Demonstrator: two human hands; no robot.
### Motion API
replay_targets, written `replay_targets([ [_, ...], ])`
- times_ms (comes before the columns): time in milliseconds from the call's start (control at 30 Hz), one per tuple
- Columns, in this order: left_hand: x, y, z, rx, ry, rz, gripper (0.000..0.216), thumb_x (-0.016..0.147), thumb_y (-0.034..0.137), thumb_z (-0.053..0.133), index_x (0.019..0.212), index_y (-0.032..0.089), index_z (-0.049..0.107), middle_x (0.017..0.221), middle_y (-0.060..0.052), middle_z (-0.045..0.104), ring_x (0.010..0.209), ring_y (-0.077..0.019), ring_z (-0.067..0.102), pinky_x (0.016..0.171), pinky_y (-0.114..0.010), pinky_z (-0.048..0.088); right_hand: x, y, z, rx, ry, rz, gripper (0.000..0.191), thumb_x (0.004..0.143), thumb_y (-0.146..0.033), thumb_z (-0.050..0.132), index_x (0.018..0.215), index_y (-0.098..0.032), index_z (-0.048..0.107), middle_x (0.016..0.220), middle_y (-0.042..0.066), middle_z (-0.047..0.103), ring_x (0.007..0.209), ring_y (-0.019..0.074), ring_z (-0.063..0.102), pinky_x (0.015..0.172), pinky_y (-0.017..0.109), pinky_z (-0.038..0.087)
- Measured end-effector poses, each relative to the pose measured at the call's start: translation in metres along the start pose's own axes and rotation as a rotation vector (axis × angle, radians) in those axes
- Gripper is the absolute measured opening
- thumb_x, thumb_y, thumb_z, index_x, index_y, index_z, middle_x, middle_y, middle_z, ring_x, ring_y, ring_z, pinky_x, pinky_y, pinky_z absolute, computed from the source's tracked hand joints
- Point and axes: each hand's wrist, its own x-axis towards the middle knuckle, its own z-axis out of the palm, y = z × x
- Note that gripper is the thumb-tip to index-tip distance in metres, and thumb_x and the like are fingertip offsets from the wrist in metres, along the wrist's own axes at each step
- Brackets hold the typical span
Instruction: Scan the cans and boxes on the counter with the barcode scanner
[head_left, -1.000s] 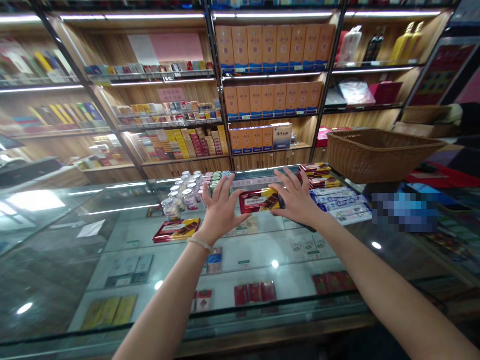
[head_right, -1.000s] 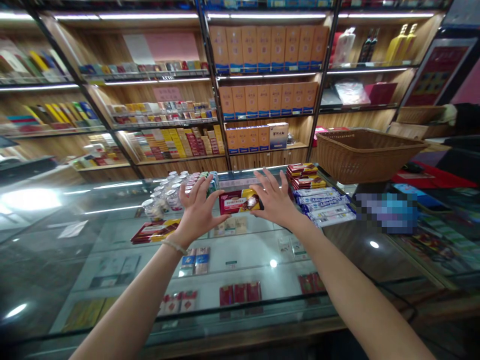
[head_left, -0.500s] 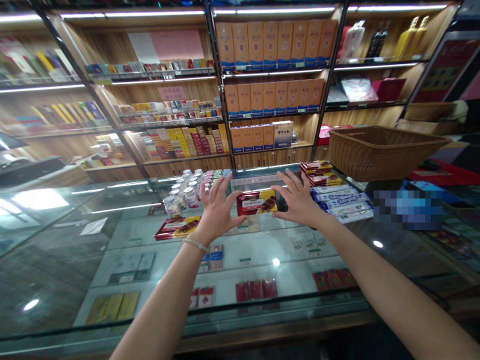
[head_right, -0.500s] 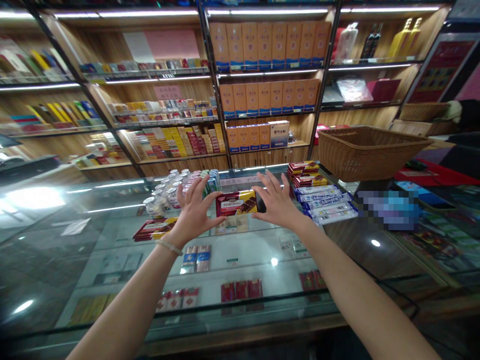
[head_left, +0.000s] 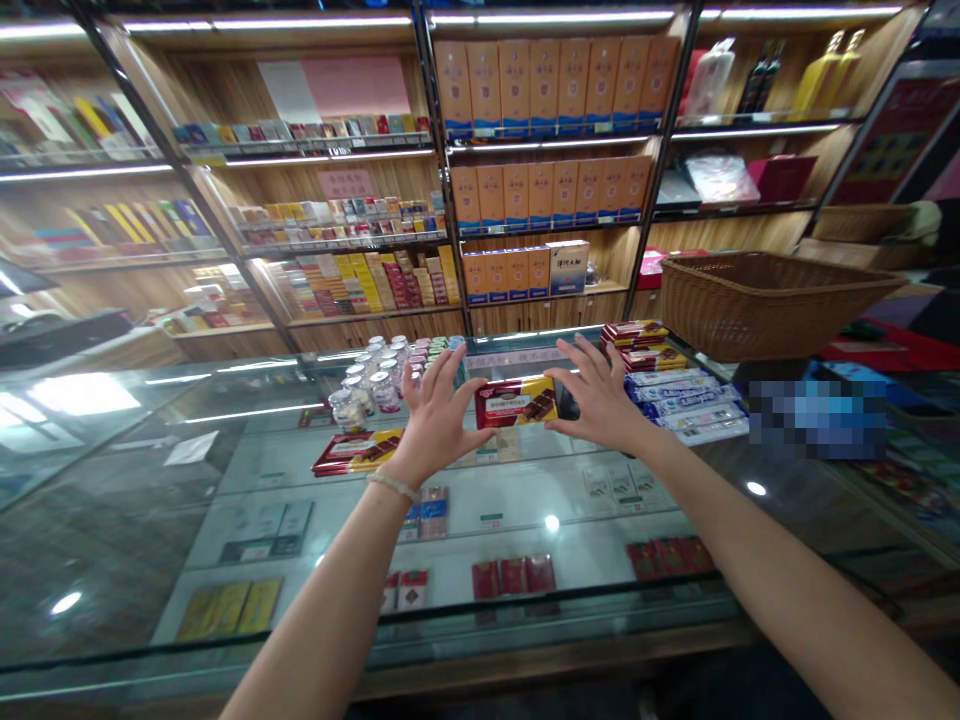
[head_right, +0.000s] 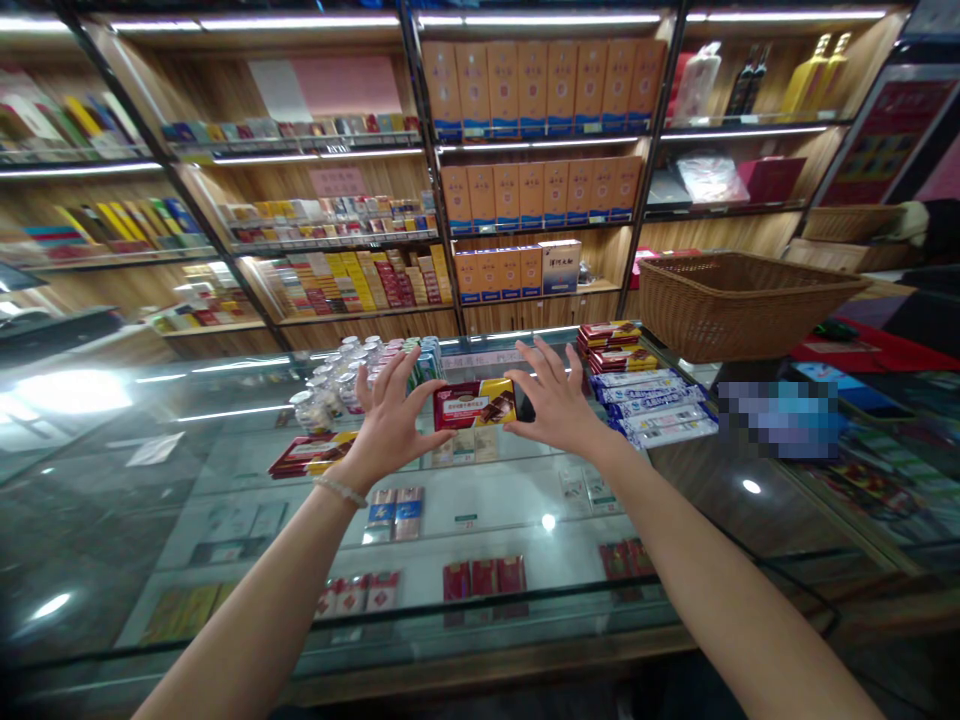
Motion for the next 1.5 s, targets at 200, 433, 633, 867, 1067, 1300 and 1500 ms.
replay_targets([
  [200,0.000,-0.001,-0.001,0.004,0.007,-0.009,0.061,0.077,0.056,0.081,0.127,0.026,0.064,0.169,-0.017,0.033,0.155,-0.0399,0.030,0.127,-0.066,-0.004,0.000,0.002,-0.003,-0.008,0.033,-0.022,0.068,0.085,-0.066,0.069,0.137,-0.023,0.059,0.166,0.017,0.036,0.157,0.0383,0.021,0.125,0.065,0.006],
  [433,0.000,-0.001,-0.001,-0.029,0.007,-0.007,0.060,0.077,0.057,0.080,0.127,0.026,0.065,0.169,-0.016,0.033,0.155,-0.0400,0.029,0.127,-0.066,-0.002,-0.001,0.001,-0.004,-0.035,0.004,-0.028,0.072,0.086,-0.067,0.067,0.142,-0.023,0.056,0.167,0.016,0.034,0.157,0.0378,0.019,0.126,0.064,0.004],
  [633,-0.002,-0.003,0.001,-0.043,-0.002,-0.020,0.061,0.077,0.056,0.081,0.128,0.026,0.066,0.170,-0.015,0.031,0.156,-0.0405,0.028,0.127,-0.066,-0.001,-0.001,0.002,-0.003,-0.019,0.021,-0.016,0.074,0.084,-0.069,0.070,0.140,-0.024,0.056,0.167,0.016,0.033,0.157,0.0377,0.020,0.126,0.064,0.005],
  [867,-0.001,-0.003,0.001,-0.062,0.004,-0.045,0.060,0.077,0.060,0.079,0.125,0.026,0.067,0.170,-0.016,0.031,0.156,-0.0405,0.027,0.127,-0.068,0.001,-0.001,0.000,-0.004,-0.020,0.067,-0.054,0.067,0.084,-0.064,0.073,0.137,-0.028,0.058,0.165,0.014,0.037,0.157,0.0371,0.022,0.125,0.065,0.007],
  [1067,0.000,-0.002,0.002,-0.123,-0.064,-0.083,0.058,0.074,0.060,0.081,0.119,0.026,0.071,0.171,-0.015,0.028,0.157,-0.0414,0.022,0.125,-0.071,0.001,0.000,-0.004,-0.005,-0.072,0.144,-0.077,0.028,0.091,-0.037,0.069,0.118,-0.031,0.068,0.163,0.007,0.045,0.155,0.0321,0.027,0.126,0.060,0.007],
  [1300,0.000,-0.003,0.004,-0.154,-0.074,-0.090,0.055,0.074,0.061,0.080,0.116,0.027,0.074,0.173,-0.011,0.025,0.157,-0.0428,0.023,0.125,-0.072,0.000,0.001,-0.009,-0.003,-0.150,0.313,-0.076,0.016,0.098,-0.028,0.060,0.098,-0.035,0.074,0.151,-0.003,0.060,0.147,0.0257,0.040,0.125,0.053,0.014],
  [1500,0.000,-0.005,0.002,-0.157,-0.107,-0.098,0.058,0.074,0.067,0.080,0.118,0.029,0.076,0.174,-0.010,0.023,0.157,-0.0449,0.021,0.124,-0.075,0.000,0.001,-0.008,-0.004,-0.122,0.326,-0.009,0.015,0.098,-0.033,0.061,0.097,-0.037,0.076,0.147,-0.004,0.062,0.146,0.0286,0.040,0.122,0.057,0.017],
])
